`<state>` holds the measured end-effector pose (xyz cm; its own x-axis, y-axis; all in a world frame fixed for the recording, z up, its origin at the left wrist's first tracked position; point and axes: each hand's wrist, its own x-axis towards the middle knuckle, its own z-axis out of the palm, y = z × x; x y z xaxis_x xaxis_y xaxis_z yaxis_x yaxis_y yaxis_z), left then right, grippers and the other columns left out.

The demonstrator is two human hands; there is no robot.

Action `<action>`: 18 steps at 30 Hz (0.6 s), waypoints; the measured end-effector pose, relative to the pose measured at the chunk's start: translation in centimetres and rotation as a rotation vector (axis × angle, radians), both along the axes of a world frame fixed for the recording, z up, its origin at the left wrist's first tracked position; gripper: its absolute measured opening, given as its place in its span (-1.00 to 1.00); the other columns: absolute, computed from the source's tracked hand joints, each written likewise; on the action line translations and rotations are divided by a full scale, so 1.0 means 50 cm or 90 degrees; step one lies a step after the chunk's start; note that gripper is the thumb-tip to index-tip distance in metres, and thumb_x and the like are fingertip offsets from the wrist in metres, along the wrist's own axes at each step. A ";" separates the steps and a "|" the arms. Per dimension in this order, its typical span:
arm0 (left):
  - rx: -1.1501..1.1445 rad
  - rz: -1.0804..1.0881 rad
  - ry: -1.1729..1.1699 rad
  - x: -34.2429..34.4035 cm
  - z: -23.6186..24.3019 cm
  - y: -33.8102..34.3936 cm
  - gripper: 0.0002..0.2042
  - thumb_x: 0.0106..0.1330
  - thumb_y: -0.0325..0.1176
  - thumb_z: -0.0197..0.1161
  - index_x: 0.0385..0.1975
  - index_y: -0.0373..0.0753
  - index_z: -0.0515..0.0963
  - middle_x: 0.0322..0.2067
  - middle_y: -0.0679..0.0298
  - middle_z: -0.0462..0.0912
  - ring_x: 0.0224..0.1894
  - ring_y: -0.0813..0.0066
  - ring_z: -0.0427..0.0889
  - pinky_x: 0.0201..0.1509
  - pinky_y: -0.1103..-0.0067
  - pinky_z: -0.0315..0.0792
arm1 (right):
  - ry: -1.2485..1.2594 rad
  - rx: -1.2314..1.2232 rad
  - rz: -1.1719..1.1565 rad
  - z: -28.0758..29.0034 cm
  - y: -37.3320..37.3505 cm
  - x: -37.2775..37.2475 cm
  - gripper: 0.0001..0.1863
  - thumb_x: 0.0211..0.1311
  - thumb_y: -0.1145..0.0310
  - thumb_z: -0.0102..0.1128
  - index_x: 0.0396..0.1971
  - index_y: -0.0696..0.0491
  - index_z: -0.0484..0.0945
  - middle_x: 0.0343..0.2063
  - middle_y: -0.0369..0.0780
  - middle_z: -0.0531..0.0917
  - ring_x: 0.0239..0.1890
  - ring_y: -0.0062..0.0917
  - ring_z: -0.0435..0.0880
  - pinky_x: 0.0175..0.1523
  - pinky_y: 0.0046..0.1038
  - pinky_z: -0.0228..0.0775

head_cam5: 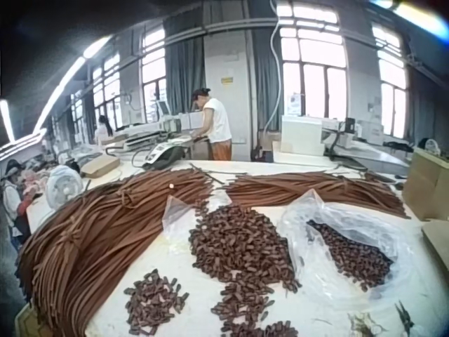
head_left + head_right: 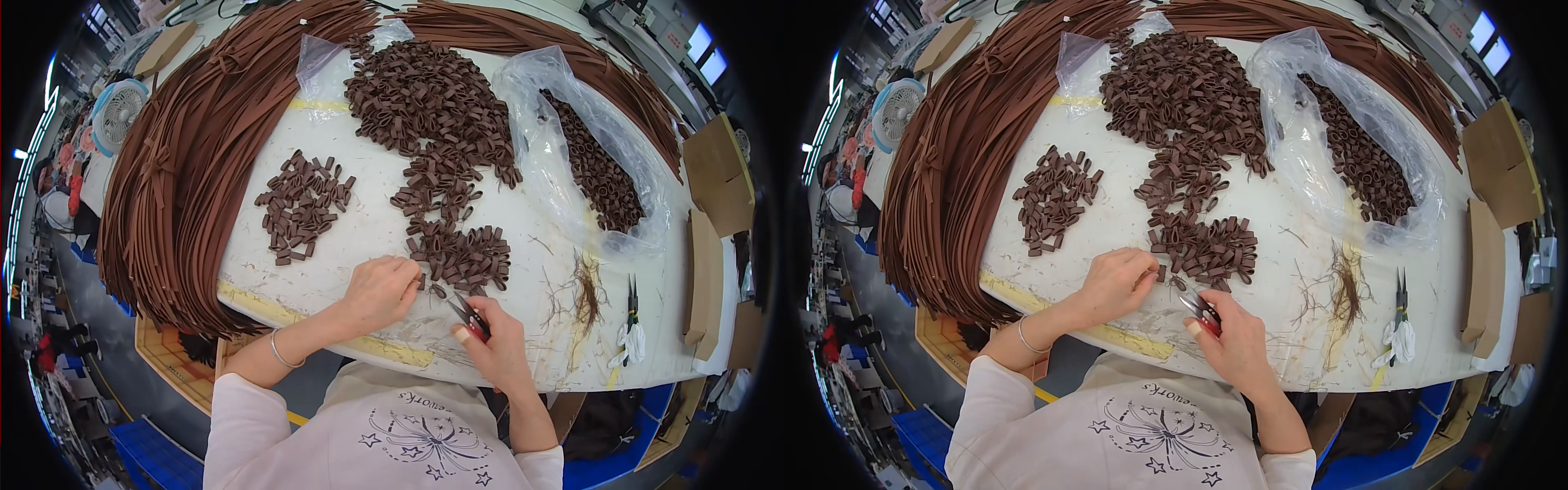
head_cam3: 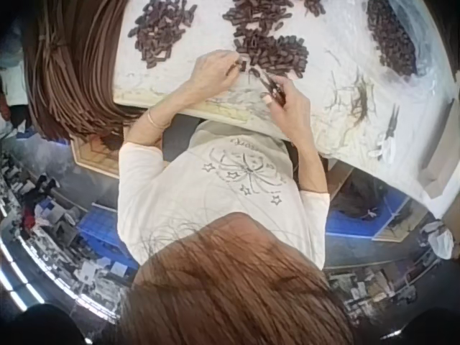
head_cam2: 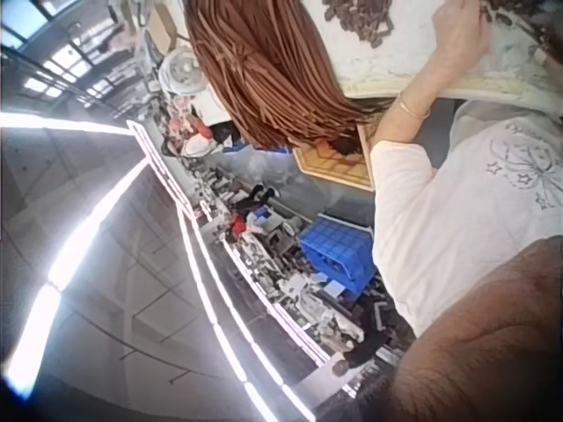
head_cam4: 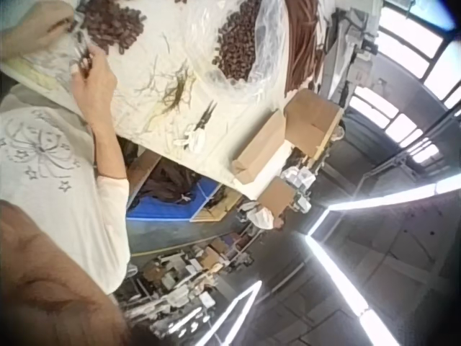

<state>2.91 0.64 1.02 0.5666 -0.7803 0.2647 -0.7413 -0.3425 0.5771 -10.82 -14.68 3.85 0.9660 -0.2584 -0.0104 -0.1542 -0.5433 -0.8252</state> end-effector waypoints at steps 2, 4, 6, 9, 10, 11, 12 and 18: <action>-0.027 0.021 0.017 0.000 0.001 0.000 -0.94 -0.01 -0.52 0.14 -0.53 -0.31 0.43 -0.63 0.20 0.49 -0.60 0.29 0.47 -0.53 0.51 0.35 | 0.045 -0.110 0.015 -0.015 0.009 0.027 -0.68 -0.04 0.35 0.19 -0.26 0.11 0.38 -0.61 -0.15 0.55 -0.60 -0.35 0.55 -0.52 -0.41 0.32; -0.039 0.041 0.062 -0.001 0.003 0.004 -0.93 0.00 -0.54 0.15 -0.50 -0.33 0.45 -0.62 0.22 0.51 -0.62 0.44 0.48 -0.56 0.58 0.34 | 0.014 -0.201 0.040 -0.051 0.011 0.050 -0.66 -0.09 0.35 0.20 -0.28 0.09 0.36 -0.62 -0.15 0.57 -0.62 -0.26 0.54 -0.56 -0.32 0.29; -0.022 0.079 0.177 -0.010 0.014 0.013 -0.93 0.03 -0.53 0.14 -0.48 -0.34 0.46 -0.59 0.23 0.54 -0.60 0.53 0.50 -0.54 0.63 0.35 | 0.019 -0.260 0.037 -0.063 0.011 0.057 -0.69 -0.08 0.37 0.20 -0.31 0.10 0.37 -0.66 -0.19 0.54 -0.68 -0.36 0.52 -0.60 -0.38 0.27; -0.040 0.125 0.481 -0.038 0.038 0.023 -0.89 0.09 -0.49 0.13 -0.39 -0.35 0.47 -0.53 0.26 0.57 -0.50 0.63 0.52 -0.44 0.71 0.39 | 0.033 0.024 -0.037 -0.063 -0.005 0.052 -0.77 -0.04 0.41 0.18 -0.37 0.11 0.38 -0.73 -0.28 0.48 -0.76 -0.58 0.42 -0.67 -0.52 0.20; -0.100 0.121 0.596 -0.050 0.030 0.023 -0.86 0.11 -0.49 0.12 -0.34 -0.36 0.47 -0.50 0.28 0.57 -0.47 0.67 0.51 -0.41 0.73 0.39 | 0.036 0.182 -0.071 -0.059 -0.008 0.051 -0.81 -0.02 0.42 0.17 -0.40 0.11 0.39 -0.75 -0.31 0.46 -0.79 -0.66 0.38 -0.69 -0.58 0.17; -0.162 0.114 0.710 -0.063 0.022 0.019 -0.84 0.14 -0.48 0.11 -0.29 -0.36 0.47 -0.47 0.30 0.58 -0.45 0.71 0.50 -0.38 0.76 0.40 | 0.047 0.307 -0.112 -0.050 -0.008 0.046 -0.85 0.00 0.44 0.15 -0.42 0.11 0.39 -0.75 -0.34 0.43 -0.79 -0.72 0.33 -0.70 -0.63 0.12; -0.199 0.098 0.728 -0.074 0.015 0.011 -0.82 0.14 -0.50 0.10 -0.26 -0.38 0.46 -0.44 0.28 0.58 -0.44 0.70 0.51 -0.38 0.75 0.41 | 0.058 0.433 -0.153 -0.025 -0.003 0.043 -0.88 0.03 0.45 0.13 -0.44 0.11 0.40 -0.76 -0.37 0.40 -0.79 -0.78 0.29 -0.71 -0.67 0.08; -0.257 0.044 0.637 -0.103 0.011 -0.046 -0.74 0.16 -0.54 0.08 -0.13 -0.38 0.41 -0.37 0.25 0.57 -0.42 0.69 0.51 -0.36 0.72 0.45 | 0.007 0.719 -0.236 -0.019 0.025 0.031 -0.99 0.08 0.52 0.04 -0.48 0.11 0.41 -0.76 -0.42 0.36 -0.81 -0.84 0.19 -0.74 -0.76 -0.04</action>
<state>-2.26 -1.65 1.59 0.7076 -0.6976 -0.1127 0.1431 -0.0148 0.9896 -9.27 -13.45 2.92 0.8327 -0.3613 -0.4196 -0.1584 0.5706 -0.8058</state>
